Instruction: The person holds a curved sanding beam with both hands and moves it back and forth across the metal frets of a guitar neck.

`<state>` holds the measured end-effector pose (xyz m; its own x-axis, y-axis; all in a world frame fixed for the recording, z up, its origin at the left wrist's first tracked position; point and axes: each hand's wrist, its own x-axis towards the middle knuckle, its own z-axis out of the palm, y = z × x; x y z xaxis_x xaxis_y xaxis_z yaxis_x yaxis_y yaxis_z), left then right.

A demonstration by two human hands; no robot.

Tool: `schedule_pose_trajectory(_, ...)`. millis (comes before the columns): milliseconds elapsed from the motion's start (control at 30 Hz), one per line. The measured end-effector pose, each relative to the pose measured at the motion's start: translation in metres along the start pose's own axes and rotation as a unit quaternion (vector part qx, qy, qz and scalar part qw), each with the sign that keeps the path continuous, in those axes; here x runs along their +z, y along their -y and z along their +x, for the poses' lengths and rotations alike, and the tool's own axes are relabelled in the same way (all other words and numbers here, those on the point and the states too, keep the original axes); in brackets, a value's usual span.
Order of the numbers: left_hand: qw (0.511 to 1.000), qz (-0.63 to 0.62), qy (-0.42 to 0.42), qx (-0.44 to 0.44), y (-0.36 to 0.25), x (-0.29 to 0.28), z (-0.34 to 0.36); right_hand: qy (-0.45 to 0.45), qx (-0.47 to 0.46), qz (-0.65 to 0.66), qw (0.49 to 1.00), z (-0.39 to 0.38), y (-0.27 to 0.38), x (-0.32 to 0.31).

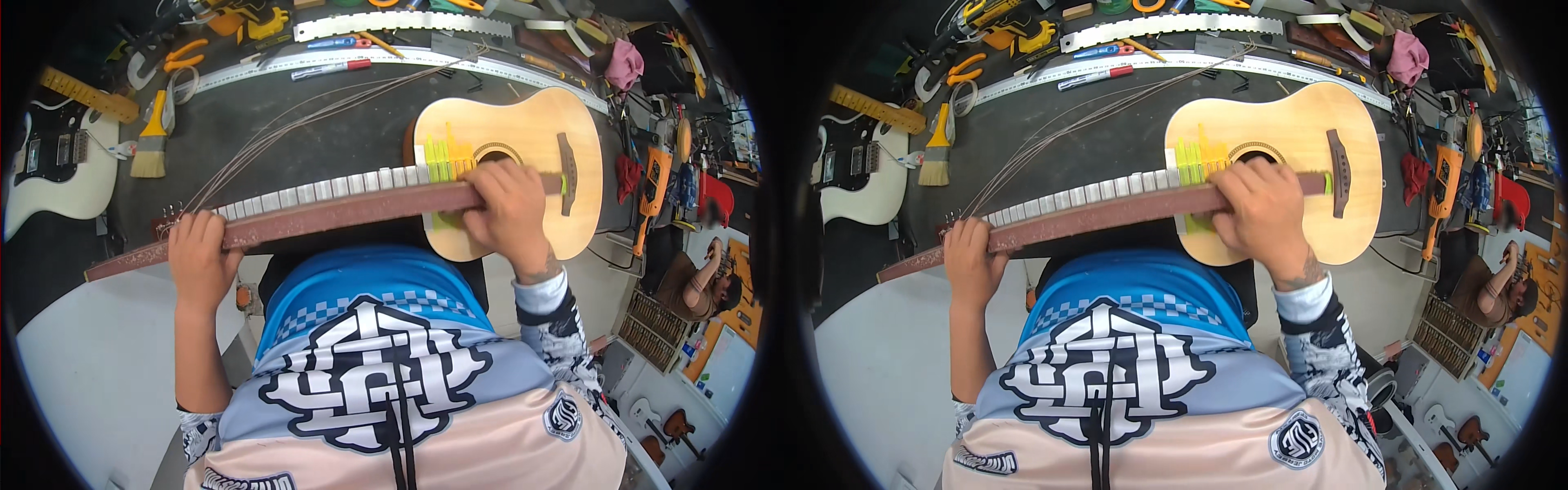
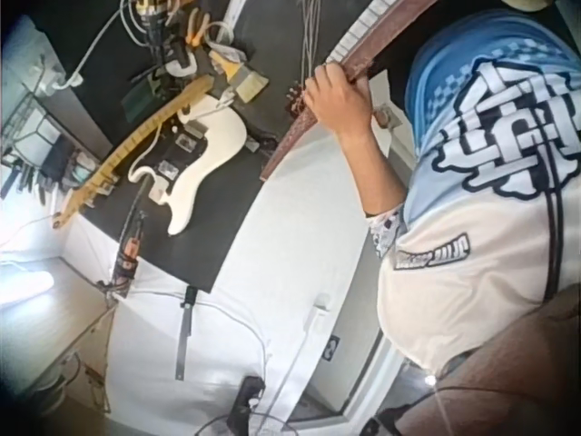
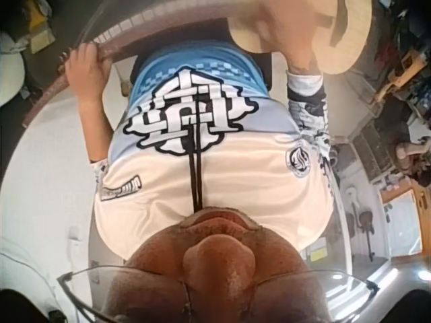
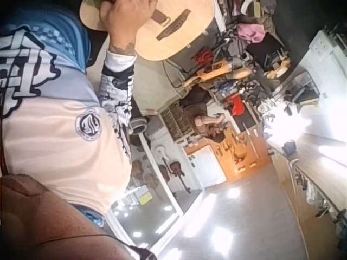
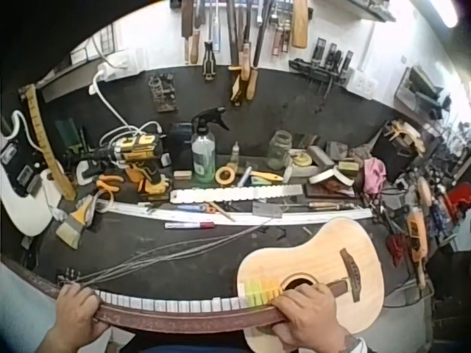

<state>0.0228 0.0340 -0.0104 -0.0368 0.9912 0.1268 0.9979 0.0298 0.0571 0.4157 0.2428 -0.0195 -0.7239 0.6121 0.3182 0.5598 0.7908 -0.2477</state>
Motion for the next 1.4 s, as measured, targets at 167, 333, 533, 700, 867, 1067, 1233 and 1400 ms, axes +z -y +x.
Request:
schedule_pose_trajectory(167,1.000,0.001,-0.001,-0.023,0.000,0.000,0.012,0.000,-0.018,0.015,1.000,0.024,-0.013,0.008)
schedule_pose_trajectory(333,1.000,0.011,-0.005,-0.026,-0.002,0.001,0.006,-0.007,-0.011,0.000,1.000,0.011,-0.006,0.006)
schedule_pose_trajectory(533,1.000,0.008,-0.021,-0.003,-0.006,0.005,-0.012,0.002,-0.001,-0.001,1.000,-0.014,0.006,0.001)
schedule_pose_trajectory(700,1.000,0.005,-0.015,-0.006,-0.004,0.003,-0.009,-0.001,-0.007,0.001,1.000,-0.011,0.003,0.002)
schedule_pose_trajectory(867,1.000,0.004,-0.002,-0.003,-0.001,-0.004,0.007,-0.012,-0.012,-0.003,1.000,0.004,-0.003,0.006)
schedule_pose_trajectory(1067,1.000,0.001,0.017,-0.015,0.005,-0.004,0.024,0.003,-0.007,-0.007,1.000,0.019,-0.009,0.008)
schedule_pose_trajectory(1233,1.000,-0.001,0.002,-0.011,0.000,0.000,0.005,0.005,0.004,-0.008,1.000,0.000,0.001,0.005)
schedule_pose_trajectory(1400,1.000,-0.013,-0.004,-0.005,-0.006,0.000,-0.011,-0.004,0.007,0.002,1.000,-0.015,0.010,0.002)
